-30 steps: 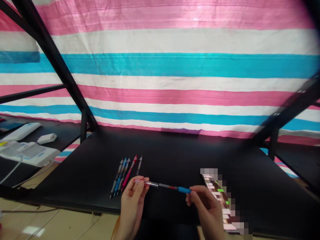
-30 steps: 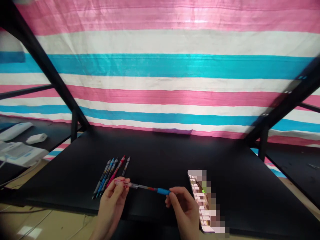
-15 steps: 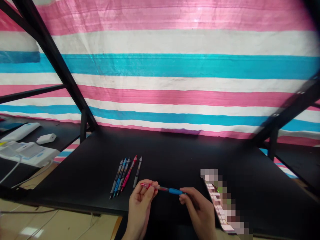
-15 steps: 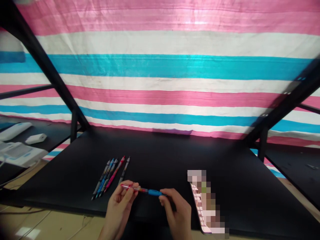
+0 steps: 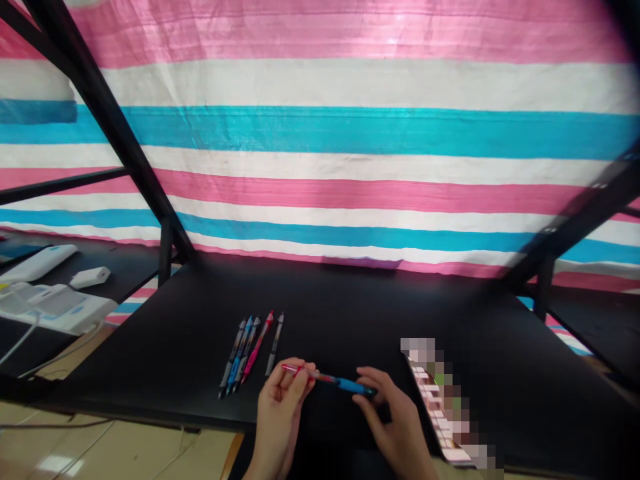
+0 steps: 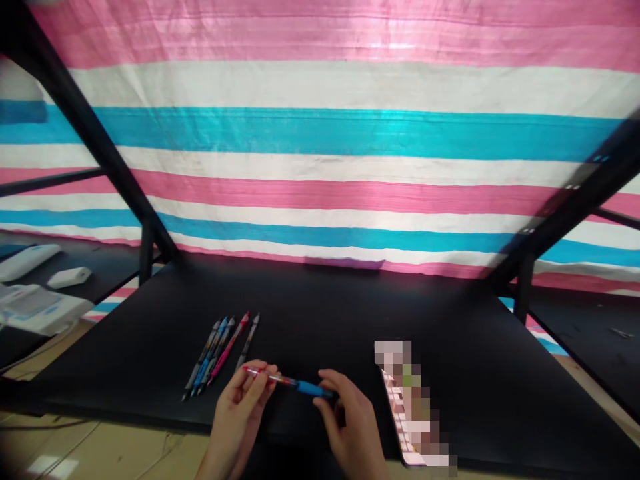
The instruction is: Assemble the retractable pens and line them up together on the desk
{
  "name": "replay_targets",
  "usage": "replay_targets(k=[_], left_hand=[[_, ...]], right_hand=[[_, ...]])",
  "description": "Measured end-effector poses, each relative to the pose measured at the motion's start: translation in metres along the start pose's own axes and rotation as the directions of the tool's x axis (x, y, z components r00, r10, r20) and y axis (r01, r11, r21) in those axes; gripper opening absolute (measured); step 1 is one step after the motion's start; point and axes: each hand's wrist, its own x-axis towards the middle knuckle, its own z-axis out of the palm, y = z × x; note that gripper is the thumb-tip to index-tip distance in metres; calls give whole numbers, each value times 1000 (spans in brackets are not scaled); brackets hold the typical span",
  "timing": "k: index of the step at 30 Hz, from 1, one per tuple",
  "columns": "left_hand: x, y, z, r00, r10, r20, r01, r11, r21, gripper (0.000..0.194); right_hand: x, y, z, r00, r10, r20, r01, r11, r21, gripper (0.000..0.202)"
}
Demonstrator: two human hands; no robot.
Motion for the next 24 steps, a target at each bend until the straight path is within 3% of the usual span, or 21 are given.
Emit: replay_targets(k=[2, 6, 11, 13, 19, 24], left_hand=[[1, 0, -1, 1000, 6, -4, -6, 1000, 2, 38], [3, 2, -1, 1000, 13, -11, -12, 1000, 13, 39], [3, 6, 2, 1000, 22, -17, -22, 1000, 22, 41], [3, 6, 2, 999, 26, -25, -25, 999, 20, 42], [3, 3, 1, 999, 21, -28, -20, 1000, 23, 41], [3, 2, 3, 999, 13, -50, -12, 1000, 15, 49]], right_hand=[[1, -1, -1, 999, -21, -30, 21, 1000, -16, 13], [3, -5, -5, 997, -39, 62, 41, 998, -39, 18], [4, -4, -4, 998, -63, 11, 63, 996, -59, 12], [4, -4, -4, 996, -62, 58, 66, 996, -57, 18], [7, -7, -5, 992, -67, 104, 81, 988, -131, 11], [4, -10, 4, 987, -61, 152, 78, 991, -111, 33]])
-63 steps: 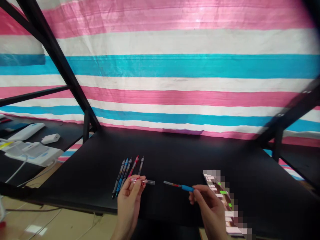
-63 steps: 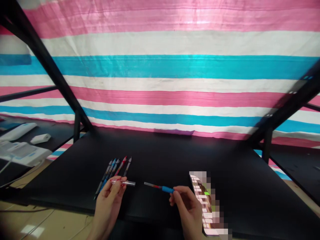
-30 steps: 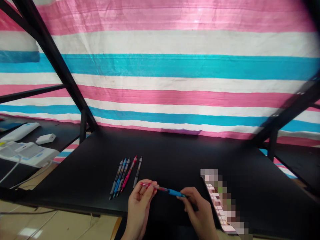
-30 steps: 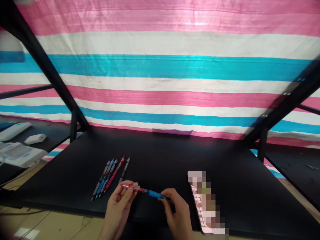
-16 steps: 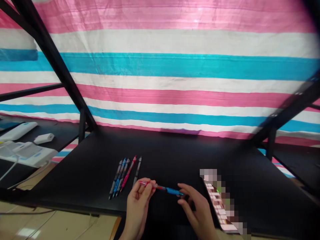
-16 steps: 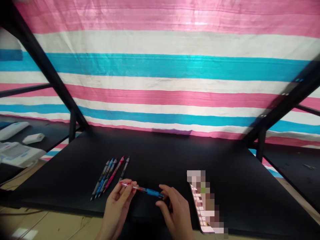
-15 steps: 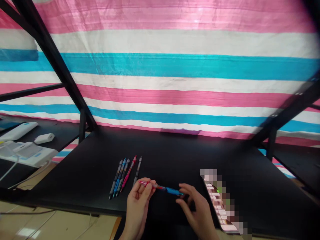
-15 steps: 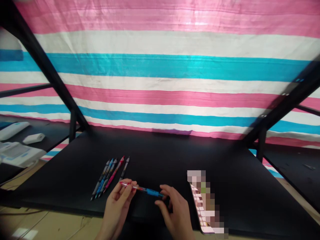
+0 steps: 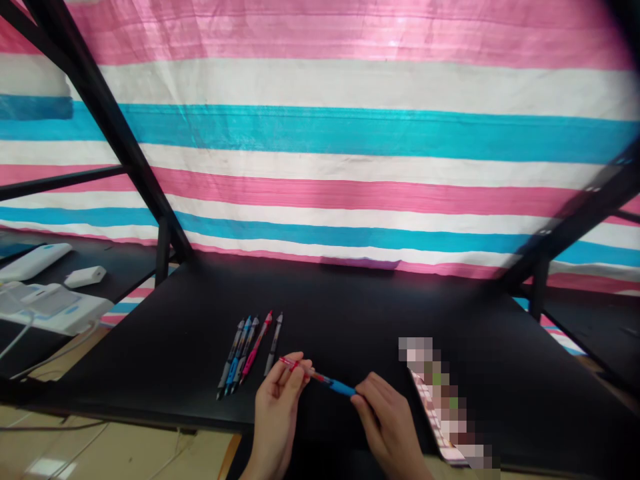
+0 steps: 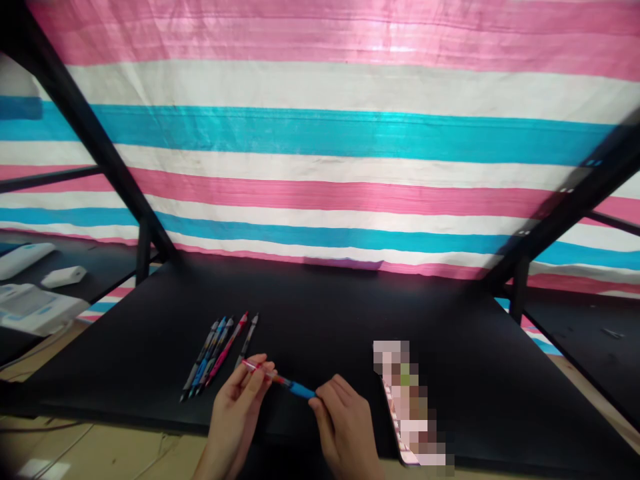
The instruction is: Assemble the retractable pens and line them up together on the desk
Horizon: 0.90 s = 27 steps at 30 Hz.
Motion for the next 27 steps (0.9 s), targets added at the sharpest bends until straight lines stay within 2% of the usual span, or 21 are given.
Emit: replay_targets(k=[2, 4, 6, 8, 11, 13, 14, 15, 17, 20, 22, 24, 27], left_hand=[[0, 1, 2, 1000, 12, 6, -12, 1000, -1, 49], [0, 3, 5, 999, 36, 25, -36, 999, -1, 45], [0, 5, 10, 995, 80, 68, -80, 997, 2, 38], [0, 6, 16, 982, 130, 141, -131, 991, 5, 32], [-1, 7, 27, 950, 184, 252, -191, 982, 4, 30], [-2, 6, 33, 931, 196, 306, -206, 979, 0, 29], [-3, 6, 36, 926, 192, 325, -201, 980, -6, 28], [-3, 6, 38, 924, 180, 337, -187, 982, -14, 26], [-3, 7, 41, 930, 152, 334, -146, 988, -42, 31], [1, 15, 38, 953, 147, 266, -134, 989, -66, 53], [6, 22, 32, 962, 172, 214, -167, 985, -44, 64], [11, 29, 23, 961, 203, 190, -207, 978, 2, 64], [18, 36, 9, 955, 218, 201, -235, 970, 64, 53]], right_hand=[[-4, -2, 9, 997, 73, -20, -71, 995, 72, 43], [-9, -4, 18, 975, 220, -18, -212, 958, 195, 52], [-14, -4, 25, 924, 376, 74, -376, 855, 357, 58], [-17, -2, 30, 872, 457, 177, -478, 712, 515, 60], [-19, 4, 32, 816, 500, 291, -547, 504, 668, 62], [-20, 8, 31, 793, 502, 344, -572, 422, 704, 64], [-20, 10, 30, 785, 515, 346, -579, 410, 704, 65], [-20, 11, 29, 779, 533, 331, -583, 422, 694, 66], [-19, 11, 25, 784, 565, 257, -575, 506, 643, 68], [-12, 11, 22, 840, 529, 119, -503, 678, 536, 71], [-6, 12, 22, 867, 496, 43, -449, 742, 498, 70], [-1, 13, 25, 877, 481, -13, -419, 776, 472, 64], [3, 12, 31, 899, 438, -5, -399, 822, 406, 54]])
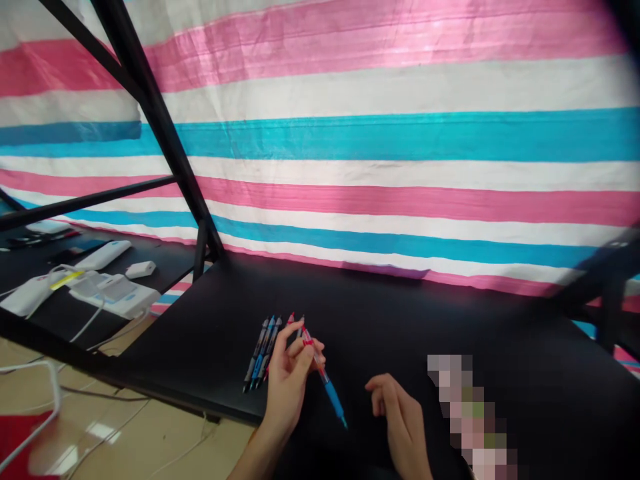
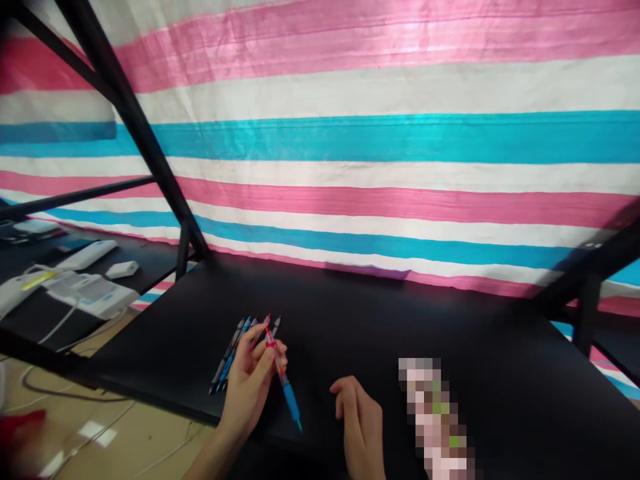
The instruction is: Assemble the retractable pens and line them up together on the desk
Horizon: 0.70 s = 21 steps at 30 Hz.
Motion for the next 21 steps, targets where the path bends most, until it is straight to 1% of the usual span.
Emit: replay_targets(k=[3, 6, 10, 12, 15, 17, 21], left_hand=[[3, 1, -7, 1000, -21, 14, 20, 999, 46, 46], [5, -1, -5, 999, -40, 36, 37, 996, 81, 41], [10, 0, 0, 997, -41, 67, 34, 995, 97, 47], [14, 4, -1, 996, -32, 82, 22, 993, 115, 46], [22, 14, -4, 992, -5, 125, -15, 986, 166, 36], [28, 24, -6, 989, 9, 148, -40, 977, 208, 33], [43, 44, -7, 979, 8, 205, -65, 959, 275, 39]], right_hand=[[-1, -4, 3, 999, -13, 31, 16, 995, -98, 48], [-1, -8, 3, 999, -37, 28, 41, 985, -165, 46], [0, -10, 2, 997, -69, 39, 75, 978, -196, 45], [1, -9, 2, 996, -77, 40, 83, 976, -199, 44], [1, -8, 1, 996, -83, 40, 89, 976, -199, 43], [1, -8, 1, 996, -83, 45, 90, 976, -198, 43], [1, -6, 1, 995, -84, 60, 94, 976, -198, 42]])
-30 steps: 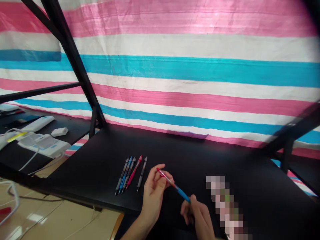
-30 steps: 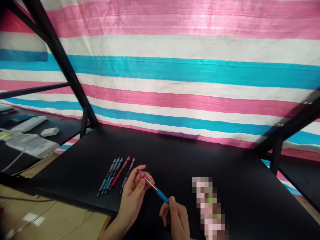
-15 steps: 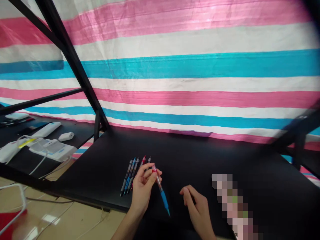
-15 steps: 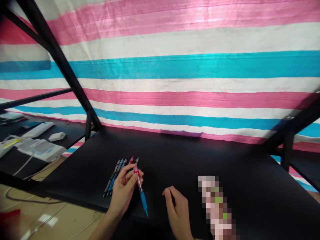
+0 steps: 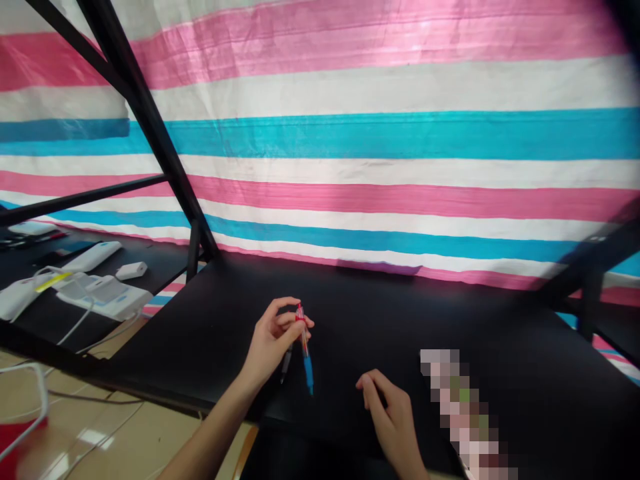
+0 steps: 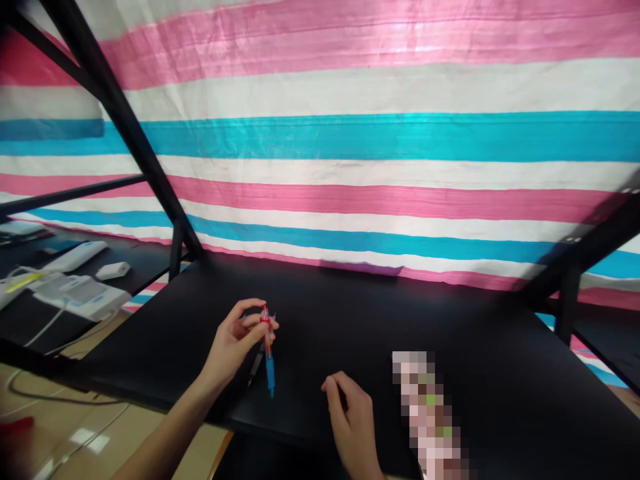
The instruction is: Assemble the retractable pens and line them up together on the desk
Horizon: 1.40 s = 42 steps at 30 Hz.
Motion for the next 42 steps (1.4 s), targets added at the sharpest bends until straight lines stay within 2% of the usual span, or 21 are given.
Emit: replay_targets(k=[7, 14, 20, 23, 25, 27, 29, 32, 35, 38, 41, 42], left_hand=[[25, 15, -7, 998, 29, 49, -32, 997, 65, 36], [32, 28, -1, 994, 59, 96, -68, 993, 94, 37], [37, 27, 1, 980, 29, 196, -85, 956, 279, 40], [39, 15, -2, 978, 13, 210, -87, 933, 349, 38], [41, 6, -4, 977, 5, 212, -96, 901, 422, 36], [43, -3, -8, 978, 4, 209, -114, 849, 516, 36], [47, -11, -11, 977, 2, 212, -136, 769, 625, 36], [53, -19, -16, 973, -24, 230, -171, 597, 784, 33], [57, -25, -18, 966, -57, 251, -208, 404, 891, 27], [61, -30, -22, 957, -74, 279, -252, 254, 934, 26], [67, -38, -29, 952, -82, 296, -282, 149, 948, 30], [68, -41, -32, 942, -70, 329, -324, 74, 943, 33]], right_hand=[[-1, 0, -1, 1000, 12, 6, -12, 1000, 6, 40], [-3, 1, -3, 1000, 29, -1, -29, 997, 70, 39], [-7, 6, -4, 1000, 31, -3, -30, 989, 143, 40], [-18, 7, -24, 998, 48, -41, -42, 989, 142, 39], [-27, 15, -51, 991, 38, -130, -28, 996, 80, 34], [-34, 30, -86, 952, 38, -304, -47, 999, -22, 27], [-39, 53, -121, 921, 39, -389, -114, 978, -172, 37], [-44, 87, -158, 943, 33, -331, -161, 917, -365, 52], [-50, 99, -170, 977, 41, -210, -127, 900, -416, 57], [-53, 88, -170, 996, 68, -63, -89, 890, -448, 64], [-52, 73, -171, 997, 83, 2, -73, 890, -450, 74], [-52, 69, -172, 997, 81, 12, -67, 891, -450, 76]])
